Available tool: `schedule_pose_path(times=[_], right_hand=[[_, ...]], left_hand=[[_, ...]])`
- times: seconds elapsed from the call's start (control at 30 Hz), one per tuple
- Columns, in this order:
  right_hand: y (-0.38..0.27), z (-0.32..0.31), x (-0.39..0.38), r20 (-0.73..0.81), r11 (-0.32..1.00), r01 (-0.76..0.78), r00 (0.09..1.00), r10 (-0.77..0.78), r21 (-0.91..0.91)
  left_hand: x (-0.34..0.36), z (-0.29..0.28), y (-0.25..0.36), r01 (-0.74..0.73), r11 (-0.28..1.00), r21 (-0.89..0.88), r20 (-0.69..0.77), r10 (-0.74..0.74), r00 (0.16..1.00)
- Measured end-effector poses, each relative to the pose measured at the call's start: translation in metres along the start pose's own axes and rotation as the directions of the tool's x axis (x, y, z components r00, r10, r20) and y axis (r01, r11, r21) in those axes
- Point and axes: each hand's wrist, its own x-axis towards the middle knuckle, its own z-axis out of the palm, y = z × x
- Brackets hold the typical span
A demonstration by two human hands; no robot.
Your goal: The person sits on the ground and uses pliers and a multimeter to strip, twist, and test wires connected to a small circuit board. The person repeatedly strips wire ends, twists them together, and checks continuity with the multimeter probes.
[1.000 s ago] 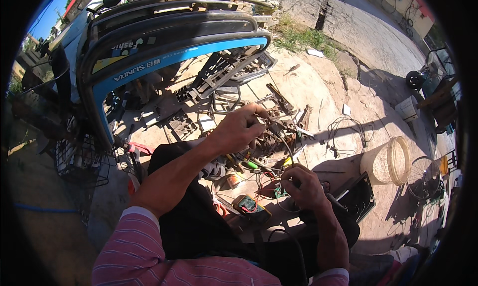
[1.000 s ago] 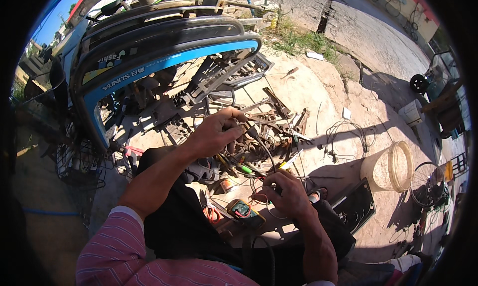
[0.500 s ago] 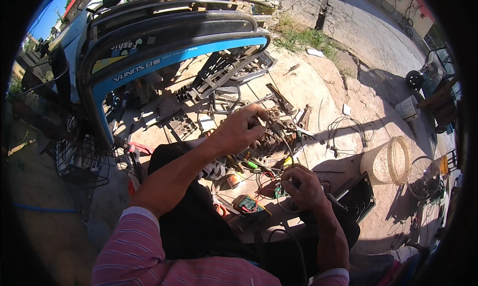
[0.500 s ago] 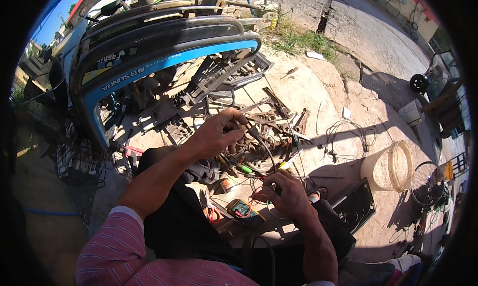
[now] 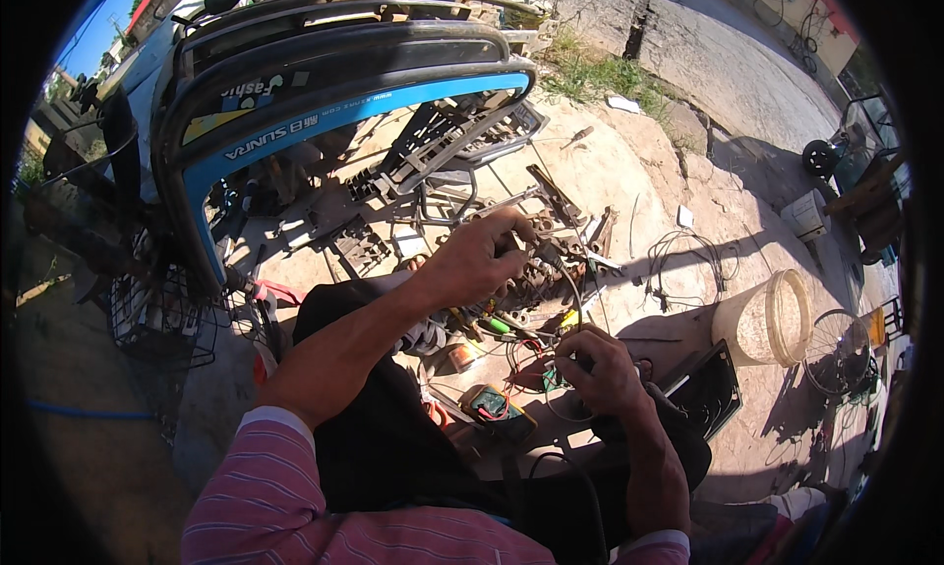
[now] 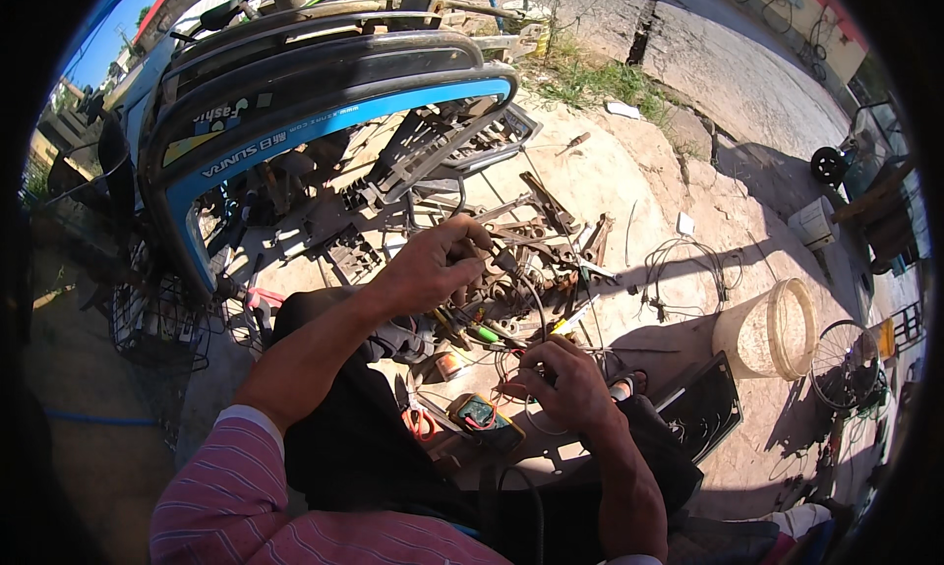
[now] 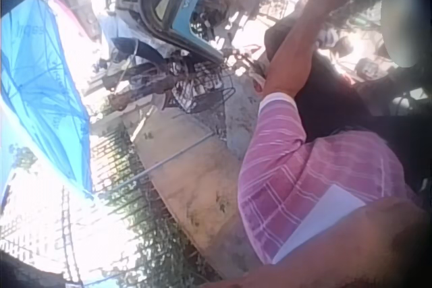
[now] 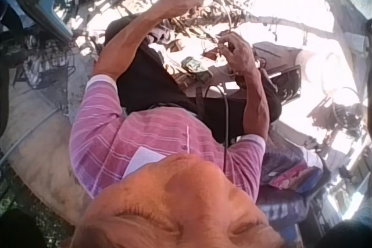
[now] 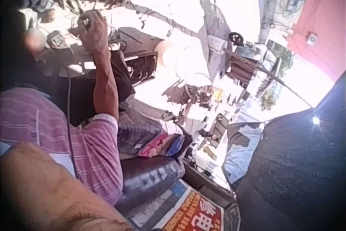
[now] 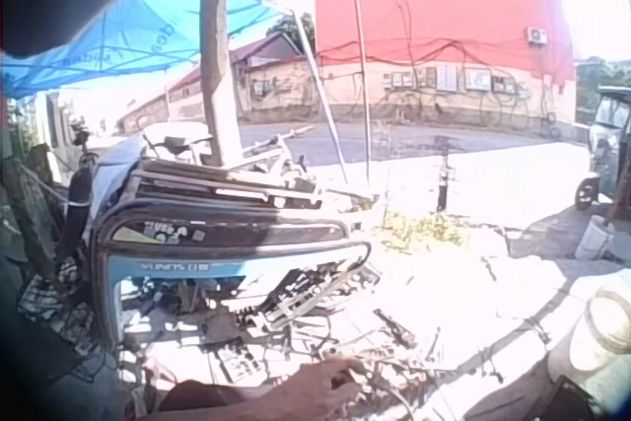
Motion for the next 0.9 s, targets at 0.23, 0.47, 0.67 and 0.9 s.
schedule_pose_path(times=[0.23, 0.47, 0.67, 0.9], right_hand=[[0.0004, -0.0005, -0.0008, -0.001, 1.0, 0.006, 1.0, -0.006, 0.008], [0.0012, 0.0001, -0.0002, -0.003, 1.0, 0.022, 1.0, -0.022, -0.001], [-0.0007, 0.0001, 0.0015, -0.007, 1.0, 0.02, 1.0, -0.02, 0.01], [-0.0052, -0.0029, 0.0021, 0.04, 0.995, -0.086, 0.996, 0.084, 0.046]], left_hand=[[0.0013, 0.0014, -0.0012, 0.007, 1.0, 0.008, 0.003, -0.007, 1.0], [0.0023, 0.0008, -0.0057, -0.014, 1.0, 0.024, -0.004, 0.014, 1.0], [0.0017, 0.0009, -0.0048, -0.032, 0.999, 0.036, -0.022, 0.033, 0.999], [0.005, 0.0031, -0.0083, -0.024, 0.999, -0.026, -0.035, 0.023, 0.999]])
